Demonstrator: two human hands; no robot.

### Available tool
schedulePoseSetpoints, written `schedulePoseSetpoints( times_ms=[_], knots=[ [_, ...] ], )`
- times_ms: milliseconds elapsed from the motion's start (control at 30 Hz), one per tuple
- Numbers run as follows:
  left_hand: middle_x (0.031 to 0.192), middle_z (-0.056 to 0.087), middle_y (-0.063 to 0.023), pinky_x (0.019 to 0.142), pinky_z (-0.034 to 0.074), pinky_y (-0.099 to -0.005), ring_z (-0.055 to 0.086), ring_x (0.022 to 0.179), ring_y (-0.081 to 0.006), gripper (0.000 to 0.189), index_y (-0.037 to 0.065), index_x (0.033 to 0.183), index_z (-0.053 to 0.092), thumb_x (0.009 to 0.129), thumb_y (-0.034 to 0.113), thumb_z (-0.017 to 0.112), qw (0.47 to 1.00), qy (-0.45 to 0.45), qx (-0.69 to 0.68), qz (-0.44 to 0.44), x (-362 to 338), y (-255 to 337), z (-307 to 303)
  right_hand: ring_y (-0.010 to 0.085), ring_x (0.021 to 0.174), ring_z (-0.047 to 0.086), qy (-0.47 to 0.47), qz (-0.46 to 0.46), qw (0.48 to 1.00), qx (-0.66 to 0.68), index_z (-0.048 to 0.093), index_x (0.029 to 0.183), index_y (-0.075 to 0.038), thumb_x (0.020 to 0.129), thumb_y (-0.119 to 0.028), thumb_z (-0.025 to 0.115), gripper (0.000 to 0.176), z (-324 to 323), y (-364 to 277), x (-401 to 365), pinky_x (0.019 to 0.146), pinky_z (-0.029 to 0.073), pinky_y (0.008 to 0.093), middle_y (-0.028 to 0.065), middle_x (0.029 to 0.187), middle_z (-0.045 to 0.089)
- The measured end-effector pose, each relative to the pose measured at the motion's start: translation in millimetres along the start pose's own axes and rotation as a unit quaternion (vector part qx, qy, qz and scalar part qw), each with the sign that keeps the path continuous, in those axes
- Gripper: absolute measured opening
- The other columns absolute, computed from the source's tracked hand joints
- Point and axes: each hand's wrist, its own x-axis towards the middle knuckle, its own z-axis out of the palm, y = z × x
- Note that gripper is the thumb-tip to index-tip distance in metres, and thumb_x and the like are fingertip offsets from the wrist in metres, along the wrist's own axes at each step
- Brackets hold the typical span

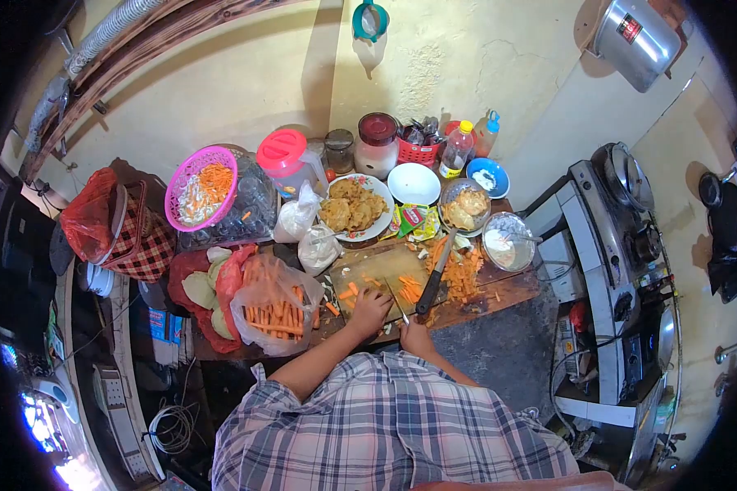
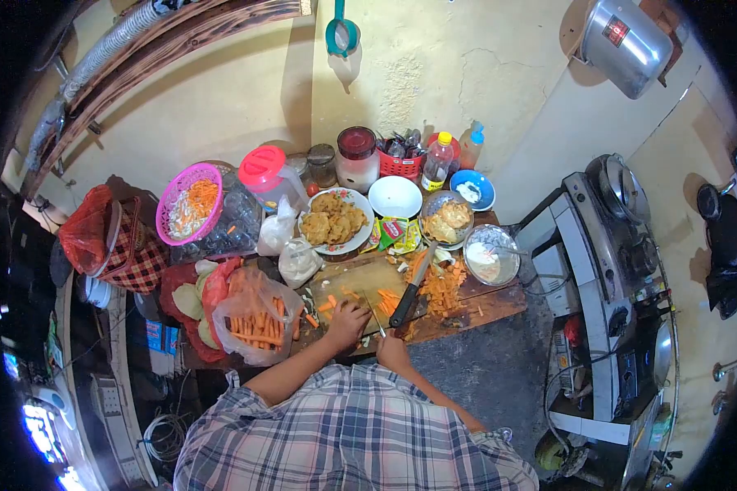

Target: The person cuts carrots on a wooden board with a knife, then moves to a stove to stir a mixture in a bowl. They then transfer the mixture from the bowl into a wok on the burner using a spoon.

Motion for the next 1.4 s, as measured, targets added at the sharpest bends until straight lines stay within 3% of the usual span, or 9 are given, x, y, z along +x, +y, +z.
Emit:
schedulePoseSetpoints(
  times_ms=[400, 600, 667, 767, 867, 933, 1033, 1267, 1400],
  knots=[
    [0.101, 0.061, -0.0016, 0.094, 0.035, -0.0471, 0.053, 0.096, -0.0214, 0.027, 0.007, 0.100, 0.065, 0.074, 0.014, 0.061, 1.000, -0.013, 0.006, -0.009, -0.1, 4.3, -3.2, 0.0459, 0.074, 0.061, 0.001, -0.002, 0.998, -0.064, 0.046, 0.105, 0.003, 0.090, -0.023, 0.047, 0.030, -1.4, -8.2, 4.9, 0.065, 0.048, 0.0540, 0.0292, 0.083, 0.061],
    [0.109, 0.056, -0.0063, 0.097, 0.031, -0.0525, 0.048, 0.107, -0.0266, 0.034, 0.007, 0.107, 0.061, 0.075, 0.018, 0.061, 1.000, 0.008, 0.023, -0.015, 1.5, 15.7, -8.5, 0.0427, 0.071, 0.062, 0.026, -0.014, 0.995, -0.096, 0.056, 0.092, 0.000, 0.090, -0.025, 0.048, 0.027, -22.7, -10.9, -4.2, 0.064, 0.049, 0.0516, 0.0251, 0.075, 0.062],
    [0.112, 0.054, -0.0084, 0.098, 0.030, -0.0539, 0.046, 0.110, -0.0280, 0.037, 0.007, 0.109, 0.059, 0.075, 0.021, 0.062, 0.999, 0.007, 0.027, -0.022, 3.6, 15.6, -9.4, 0.0408, 0.067, 0.061, 0.087, -0.006, 0.991, -0.102, 0.059, 0.084, 0.000, 0.089, -0.024, 0.049, 0.026, -17.3, -2.5, -0.2, 0.059, 0.048, 0.0502, 0.0217, 0.071, 0.062],
    [0.118, 0.050, -0.0131, 0.101, 0.024, -0.0576, 0.042, 0.114, -0.0310, 0.043, 0.006, 0.114, 0.057, 0.075, 0.021, 0.059, 0.989, -0.039, -0.056, -0.129, 4.0, 13.1, -8.7, 0.0400, 0.064, 0.061, 0.136, -0.050, 0.984, -0.100, 0.060, 0.084, 0.000, 0.088, -0.023, 0.052, 0.024, -27.7, -4.0, -4.6, 0.057, 0.047, 0.0503, 0.0204, 0.070, 0.061],
    [0.126, 0.045, -0.0165, 0.104, 0.016, -0.0631, 0.038, 0.120, -0.0336, 0.046, 0.013, 0.120, 0.055, 0.077, 0.031, 0.060, 0.989, -0.013, -0.089, -0.121, 7.2, 18.4, -14.0, 0.0390, 0.064, 0.060, 0.146, -0.078, 0.979, -0.117, 0.060, 0.084, -0.001, 0.086, -0.023, 0.055, 0.023, -31.5, -3.5, -6.8, 0.057, 0.047, 0.0493, 0.0197, 0.069, 0.061],
    [0.134, 0.039, -0.0174, 0.102, 0.006, -0.0697, 0.032, 0.127, -0.0367, 0.047, 0.022, 0.123, 0.055, 0.080, 0.043, 0.057, 0.998, -0.035, -0.044, -0.004, 10.8, 22.8, -13.5, 0.0384, 0.065, 0.061, 0.145, -0.073, 0.979, -0.122, 0.061, 0.084, -0.001, 0.085, -0.022, 0.056, 0.022, -31.0, -1.5, -6.5, 0.058, 0.047, 0.0487, 0.0195, 0.071, 0.061],
    [0.140, 0.034, -0.0172, 0.099, 0.000, -0.0736, 0.027, 0.131, -0.0373, 0.051, 0.029, 0.126, 0.053, 0.082, 0.053, 0.052, 0.999, -0.030, -0.016, -0.007, 14.0, 24.1, -6.6, 0.0376, 0.067, 0.061, 0.145, -0.069, 0.977, -0.137, 0.061, 0.085, -0.002, 0.083, -0.021, 0.057, 0.020, -33.4, 5.0, -6.4, 0.060, 0.048, 0.0480, 0.0194, 0.074, 0.062],
    [0.143, 0.030, -0.0166, 0.097, -0.002, -0.0747, 0.024, 0.133, -0.0379, 0.060, 0.029, 0.134, 0.046, 0.082, 0.059, 0.049, 0.995, -0.069, 0.025, -0.063, 22.4, 12.7, -0.6, 0.0386, 0.074, 0.062, 0.118, -0.046, 0.986, -0.106, 0.057, 0.093, -0.003, 0.084, -0.022, 0.056, 0.021, -45.9, 6.7, -27.6, 0.064, 0.048, 0.0481, 0.0209, 0.079, 0.063],
    [0.143, 0.031, -0.0168, 0.101, 0.002, -0.0703, 0.026, 0.132, -0.0368, 0.064, 0.020, 0.136, 0.042, 0.081, 0.052, 0.052, 0.987, -0.056, -0.003, -0.148, 21.1, -2.9, -7.4, 0.0400, 0.073, 0.062, 0.096, 0.030, 0.992, -0.078, 0.057, 0.095, -0.002, 0.087, -0.026, 0.054, 0.025, -53.9, 1.7, -35.4, 0.062, 0.047, 0.0502, 0.0223, 0.079, 0.063]
  ],
)
